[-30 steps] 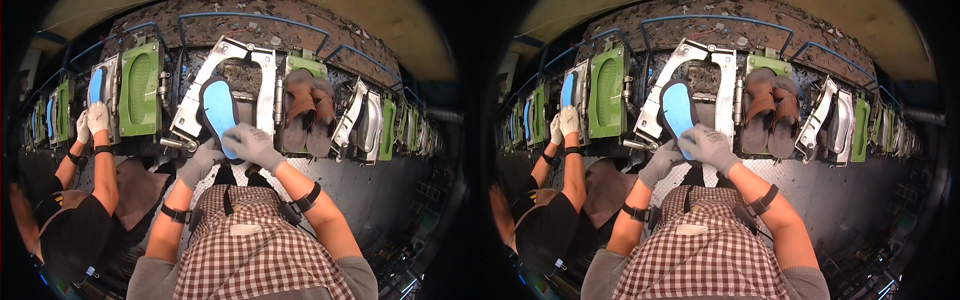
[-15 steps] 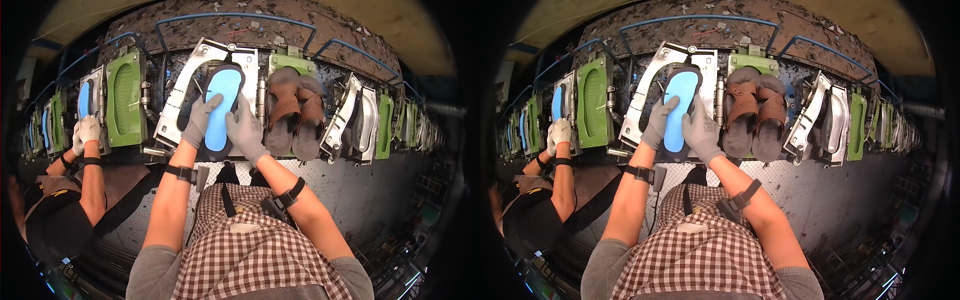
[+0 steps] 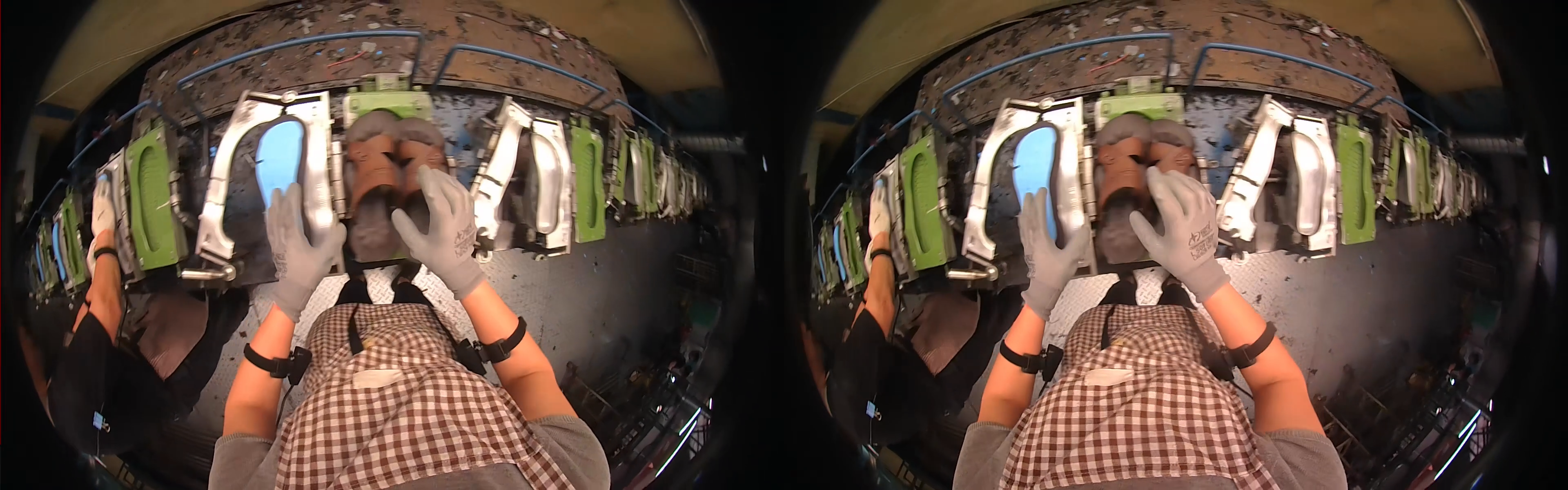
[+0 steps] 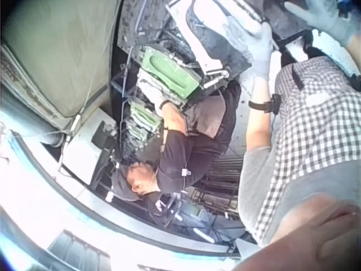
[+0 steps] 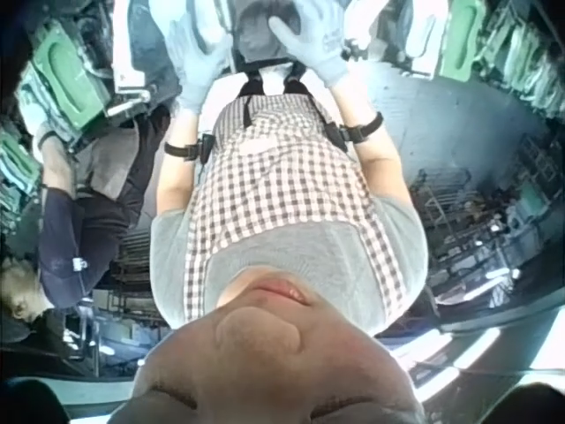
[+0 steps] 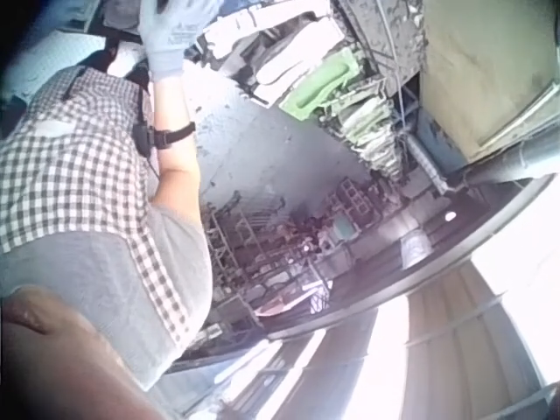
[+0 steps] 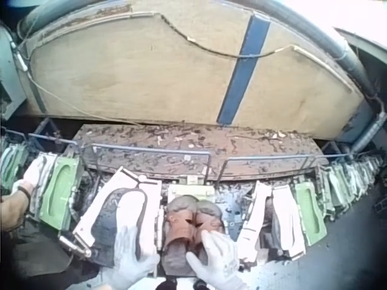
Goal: Insert insoles and assemble sandals using industrial shoe molds.
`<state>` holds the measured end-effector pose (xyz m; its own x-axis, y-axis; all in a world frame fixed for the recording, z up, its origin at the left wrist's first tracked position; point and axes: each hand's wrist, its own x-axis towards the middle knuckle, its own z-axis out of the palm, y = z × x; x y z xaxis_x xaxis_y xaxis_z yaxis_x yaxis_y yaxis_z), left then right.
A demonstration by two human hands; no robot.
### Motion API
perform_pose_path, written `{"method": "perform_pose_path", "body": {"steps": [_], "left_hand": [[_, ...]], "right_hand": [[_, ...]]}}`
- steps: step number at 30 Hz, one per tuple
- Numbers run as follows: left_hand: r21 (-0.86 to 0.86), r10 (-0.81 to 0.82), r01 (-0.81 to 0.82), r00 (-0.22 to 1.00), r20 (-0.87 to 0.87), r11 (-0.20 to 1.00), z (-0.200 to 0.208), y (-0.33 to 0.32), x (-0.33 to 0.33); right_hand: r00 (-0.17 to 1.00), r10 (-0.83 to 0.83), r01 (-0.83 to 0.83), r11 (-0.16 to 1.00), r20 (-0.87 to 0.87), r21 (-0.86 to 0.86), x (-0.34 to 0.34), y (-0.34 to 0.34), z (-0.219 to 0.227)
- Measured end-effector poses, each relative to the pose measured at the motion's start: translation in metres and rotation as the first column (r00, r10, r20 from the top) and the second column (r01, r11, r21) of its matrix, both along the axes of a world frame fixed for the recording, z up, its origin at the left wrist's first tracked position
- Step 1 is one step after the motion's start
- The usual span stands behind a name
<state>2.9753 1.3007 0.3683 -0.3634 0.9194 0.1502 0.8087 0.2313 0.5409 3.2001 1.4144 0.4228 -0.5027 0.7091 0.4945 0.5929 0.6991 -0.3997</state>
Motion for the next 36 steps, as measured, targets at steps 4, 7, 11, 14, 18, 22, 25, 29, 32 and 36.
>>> {"method": "perform_pose_path", "body": {"steps": [4,7,11,14,18,22,25,29,32,36], "left_hand": [[-0.345,0.046,0.012,0.986,0.159,0.939,0.023,0.059,0.061],[-0.251,0.193,-0.035,0.747,0.636,0.967,-0.026,0.081,0.032],[-0.090,0.129,-0.098,0.542,0.830,0.991,0.028,0.109,0.114],[0.060,-0.049,-0.015,0.393,0.918,0.998,0.060,0.140,0.209],[0.196,-0.201,0.047,0.305,0.931,0.979,0.049,0.178,0.332],[0.086,-0.407,0.463,0.657,0.634,0.882,-0.014,0.187,0.387],[0.020,0.062,-0.093,0.789,0.612,0.995,-0.039,0.224,0.423],[-0.292,0.256,0.126,0.245,0.935,0.948,-0.095,0.258,0.399],[0.016,-0.006,0.077,-0.133,0.991,0.997,-0.099,0.249,0.409],[-0.028,0.029,0.040,-0.028,0.999,0.999,-0.064,0.205,0.425]], "right_hand": [[0.944,-0.220,0.323,0.774,0.247,-0.544,0.061,-0.003,-0.049],[0.931,-0.364,0.298,0.818,-0.041,-0.492,0.085,0.019,-0.041],[0.850,-0.487,0.400,0.845,-0.200,-0.354,0.200,0.069,-0.001],[0.827,-0.553,0.508,0.812,-0.098,-0.287,0.314,0.104,0.020],[0.769,-0.575,0.351,0.745,-0.279,-0.567,0.352,0.093,0.039],[0.767,-0.600,-0.034,0.319,-0.230,-0.947,0.365,0.067,0.011],[0.562,-0.738,-0.047,0.424,-0.375,-0.904,0.401,0.064,-0.067],[0.590,-0.665,-0.035,0.546,-0.458,-0.837,0.380,0.099,-0.016],[0.755,-0.536,0.241,0.763,-0.378,-0.600,0.373,0.146,-0.015],[0.945,-0.318,0.284,0.916,-0.081,-0.283,0.356,0.178,-0.030]]}}
